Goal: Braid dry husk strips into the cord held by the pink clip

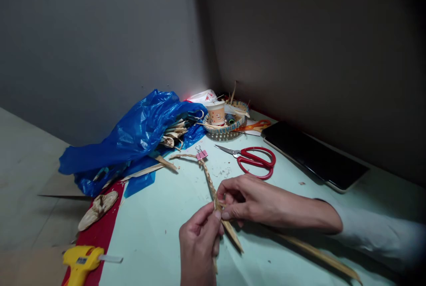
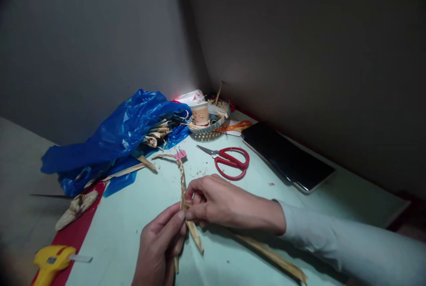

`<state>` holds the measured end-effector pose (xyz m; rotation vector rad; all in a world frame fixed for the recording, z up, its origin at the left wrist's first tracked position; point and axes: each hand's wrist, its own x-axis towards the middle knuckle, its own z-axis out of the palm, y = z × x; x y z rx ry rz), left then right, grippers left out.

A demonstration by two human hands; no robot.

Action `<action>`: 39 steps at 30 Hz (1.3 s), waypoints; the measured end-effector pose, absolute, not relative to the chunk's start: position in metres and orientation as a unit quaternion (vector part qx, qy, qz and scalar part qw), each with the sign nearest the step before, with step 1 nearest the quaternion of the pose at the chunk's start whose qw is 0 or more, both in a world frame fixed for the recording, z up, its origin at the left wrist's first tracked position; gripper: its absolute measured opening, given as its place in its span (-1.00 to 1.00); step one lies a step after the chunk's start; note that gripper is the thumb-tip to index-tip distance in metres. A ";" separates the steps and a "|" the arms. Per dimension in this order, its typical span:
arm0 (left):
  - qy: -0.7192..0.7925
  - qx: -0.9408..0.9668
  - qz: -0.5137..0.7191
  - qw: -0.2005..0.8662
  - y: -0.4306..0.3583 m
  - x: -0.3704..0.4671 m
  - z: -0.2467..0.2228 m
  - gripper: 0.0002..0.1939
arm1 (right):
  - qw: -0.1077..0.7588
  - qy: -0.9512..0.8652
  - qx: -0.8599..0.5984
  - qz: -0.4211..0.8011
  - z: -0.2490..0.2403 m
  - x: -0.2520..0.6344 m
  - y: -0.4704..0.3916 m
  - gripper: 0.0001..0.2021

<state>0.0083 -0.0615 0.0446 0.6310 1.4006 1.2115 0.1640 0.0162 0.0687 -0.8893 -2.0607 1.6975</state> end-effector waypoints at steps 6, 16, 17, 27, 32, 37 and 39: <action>0.601 0.285 0.488 0.565 -0.056 0.008 0.049 -0.55 | 0.156 -0.726 -0.292 0.602 0.071 0.171 0.016 -0.84; 0.641 0.262 0.474 0.544 -0.054 0.006 0.031 -0.54 | 0.152 -0.806 -0.368 0.438 0.070 0.173 0.003 -0.76; 0.639 0.259 0.485 0.537 -0.053 0.005 0.026 -0.55 | 0.153 -0.805 -0.373 0.435 0.069 0.172 0.002 -0.75; 0.643 0.365 0.411 0.533 -0.043 0.002 0.032 -0.61 | 0.134 -0.787 -0.399 0.452 0.055 0.172 -0.002 -0.68; 0.621 0.349 0.440 0.547 -0.041 0.002 0.028 -0.62 | 0.114 -0.791 -0.404 0.446 0.055 0.171 -0.003 -0.68; 0.619 0.363 0.449 0.533 -0.041 0.001 0.025 -0.66 | 0.106 -0.852 -0.364 0.362 0.071 0.177 0.007 -0.73; 0.623 0.374 0.439 0.529 -0.041 0.001 0.025 -0.69 | 0.095 -0.883 -0.347 0.300 0.086 0.172 0.018 -0.75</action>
